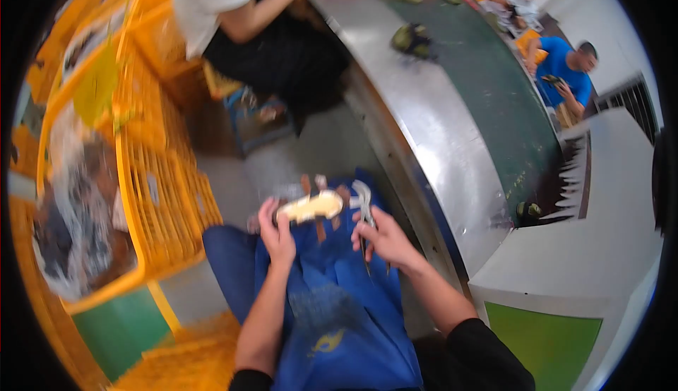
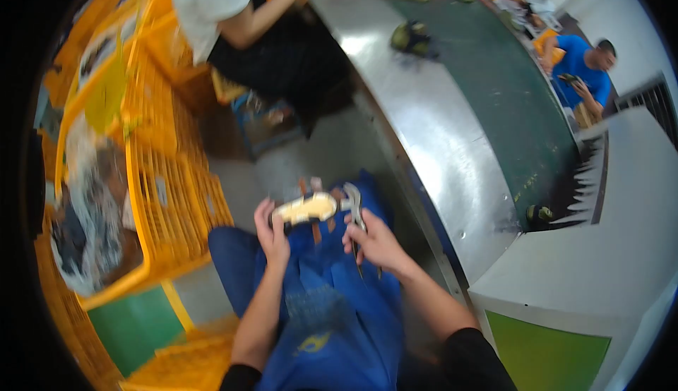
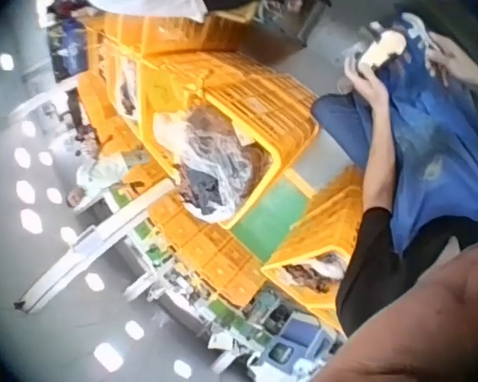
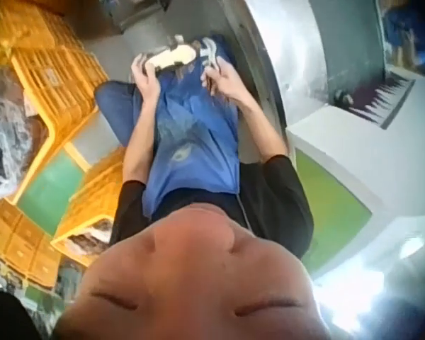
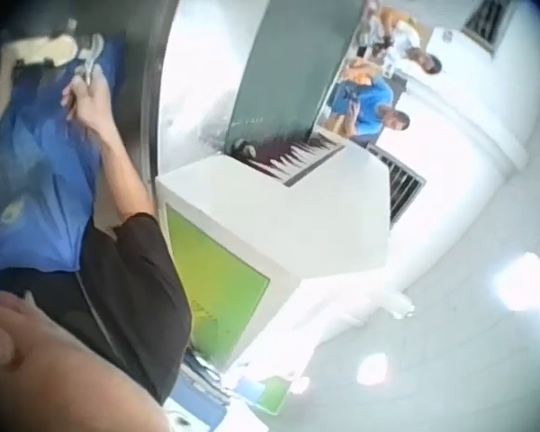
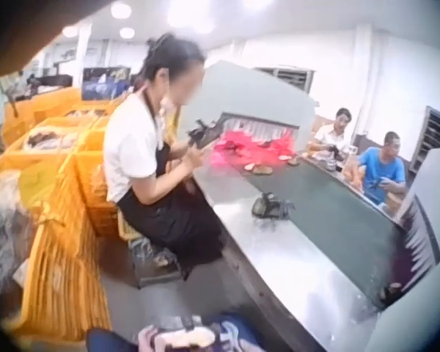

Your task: Assembling shoe components by pulling and securing the upper material onto a last using pliers.

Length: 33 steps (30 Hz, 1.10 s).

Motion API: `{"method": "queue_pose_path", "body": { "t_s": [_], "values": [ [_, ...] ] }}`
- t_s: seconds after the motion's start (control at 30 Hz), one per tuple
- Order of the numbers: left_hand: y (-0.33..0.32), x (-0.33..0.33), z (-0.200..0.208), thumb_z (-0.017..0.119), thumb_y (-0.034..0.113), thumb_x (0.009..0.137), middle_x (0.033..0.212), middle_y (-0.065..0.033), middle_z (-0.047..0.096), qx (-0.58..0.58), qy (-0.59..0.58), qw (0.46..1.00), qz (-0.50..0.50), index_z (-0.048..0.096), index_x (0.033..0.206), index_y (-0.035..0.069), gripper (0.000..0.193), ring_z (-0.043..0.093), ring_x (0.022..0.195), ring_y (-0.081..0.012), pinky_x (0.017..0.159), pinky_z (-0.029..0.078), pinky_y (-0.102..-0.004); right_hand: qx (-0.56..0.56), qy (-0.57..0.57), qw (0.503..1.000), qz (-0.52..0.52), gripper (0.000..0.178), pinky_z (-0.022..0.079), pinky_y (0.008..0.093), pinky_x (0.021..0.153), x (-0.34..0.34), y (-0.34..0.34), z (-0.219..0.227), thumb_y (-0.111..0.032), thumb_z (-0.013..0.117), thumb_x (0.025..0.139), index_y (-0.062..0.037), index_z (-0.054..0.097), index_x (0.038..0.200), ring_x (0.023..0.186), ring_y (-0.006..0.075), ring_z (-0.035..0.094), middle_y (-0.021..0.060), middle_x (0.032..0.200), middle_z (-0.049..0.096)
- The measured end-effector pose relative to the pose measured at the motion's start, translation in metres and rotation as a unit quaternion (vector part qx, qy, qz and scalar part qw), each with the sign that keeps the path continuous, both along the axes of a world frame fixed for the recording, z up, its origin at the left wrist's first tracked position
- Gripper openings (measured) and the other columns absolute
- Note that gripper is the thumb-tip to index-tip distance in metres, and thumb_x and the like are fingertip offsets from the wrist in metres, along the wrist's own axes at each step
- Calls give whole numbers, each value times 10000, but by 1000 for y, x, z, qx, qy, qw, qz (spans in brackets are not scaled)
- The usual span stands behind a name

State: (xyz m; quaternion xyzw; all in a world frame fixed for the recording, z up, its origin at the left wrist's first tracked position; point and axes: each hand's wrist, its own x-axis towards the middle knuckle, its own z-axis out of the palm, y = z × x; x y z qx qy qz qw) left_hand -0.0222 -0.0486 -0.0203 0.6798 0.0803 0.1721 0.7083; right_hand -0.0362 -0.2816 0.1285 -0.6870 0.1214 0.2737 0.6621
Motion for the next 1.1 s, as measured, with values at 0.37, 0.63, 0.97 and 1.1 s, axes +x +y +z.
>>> {"method": "queue_pose_path", "body": {
  "t_s": [0.37,0.63,0.97,1.1],
  "values": [
    [7,11,5,540,68,1013,1232,-195,658,6,-31,999,-18,466,1324,-29,334,658,1141,-318,1029,490,-409,-81,81,980,164,291,609,315,584,34,61,20,-134,510,1083,8,505,1338,854,203,715,125,1000,686],
    [2,9,-3,545,91,1018,1188,-185,655,-5,-30,1000,-4,499,1294,-15,300,631,1105,-346,1004,483,-428,-62,164,961,214,296,643,356,640,55,86,11,-158,483,1092,11,496,1336,922,268,742,160,1070,703],
    [5,13,-1,545,81,1015,1175,-176,670,-12,-46,999,-1,516,1268,-8,269,625,1106,-349,1003,483,-432,-53,206,951,226,288,606,316,543,77,83,11,-202,468,1109,-7,520,1313,798,220,736,114,963,689],
    [11,13,3,569,76,1006,1190,-183,686,24,-65,998,-3,524,1267,-8,278,639,1115,-358,1003,491,-445,-109,178,947,243,262,502,273,462,80,80,9,-222,474,1113,-12,548,1251,670,169,685,71,859,653]
  ]
}}
